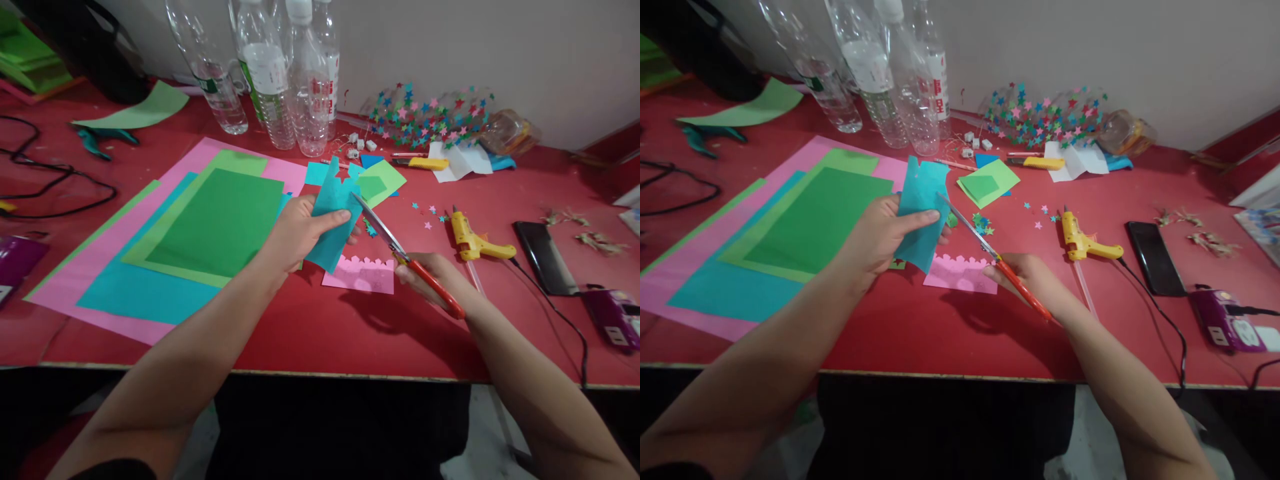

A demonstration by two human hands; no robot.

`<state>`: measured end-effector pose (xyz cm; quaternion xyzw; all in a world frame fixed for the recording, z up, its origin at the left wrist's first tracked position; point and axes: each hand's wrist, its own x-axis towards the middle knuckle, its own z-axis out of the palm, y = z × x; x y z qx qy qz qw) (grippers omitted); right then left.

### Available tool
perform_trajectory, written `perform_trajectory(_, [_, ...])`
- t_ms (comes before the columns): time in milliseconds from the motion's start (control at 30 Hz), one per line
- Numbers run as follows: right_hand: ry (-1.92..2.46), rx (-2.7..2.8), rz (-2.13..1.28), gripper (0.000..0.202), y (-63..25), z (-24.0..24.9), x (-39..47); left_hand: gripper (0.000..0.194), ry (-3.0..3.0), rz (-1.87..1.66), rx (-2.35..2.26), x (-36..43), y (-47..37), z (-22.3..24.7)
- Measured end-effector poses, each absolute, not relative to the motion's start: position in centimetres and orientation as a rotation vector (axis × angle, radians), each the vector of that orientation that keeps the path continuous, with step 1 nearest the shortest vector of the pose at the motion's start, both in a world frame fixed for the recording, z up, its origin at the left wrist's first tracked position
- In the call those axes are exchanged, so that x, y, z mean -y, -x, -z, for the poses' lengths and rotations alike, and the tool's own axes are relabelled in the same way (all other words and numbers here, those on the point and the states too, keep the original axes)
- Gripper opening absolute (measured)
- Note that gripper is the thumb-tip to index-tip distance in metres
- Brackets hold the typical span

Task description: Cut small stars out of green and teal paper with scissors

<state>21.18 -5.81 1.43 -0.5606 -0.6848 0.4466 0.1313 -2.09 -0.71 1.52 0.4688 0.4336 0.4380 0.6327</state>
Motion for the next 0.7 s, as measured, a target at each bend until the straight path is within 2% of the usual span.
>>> perform_trajectory(333, [1.579,1.952,-1.331,0.045,-21.5,-1.3,5.7,0.025,-1.112,-1.097,-0.978,0.8,1.7,-1.3])
perform_trajectory(700, [1.519,1.803,-1.579,0.052,-20.8,-1.6,6.2,0.02,-1.125,-1.226,-0.978,1.7,0.8,-0.2])
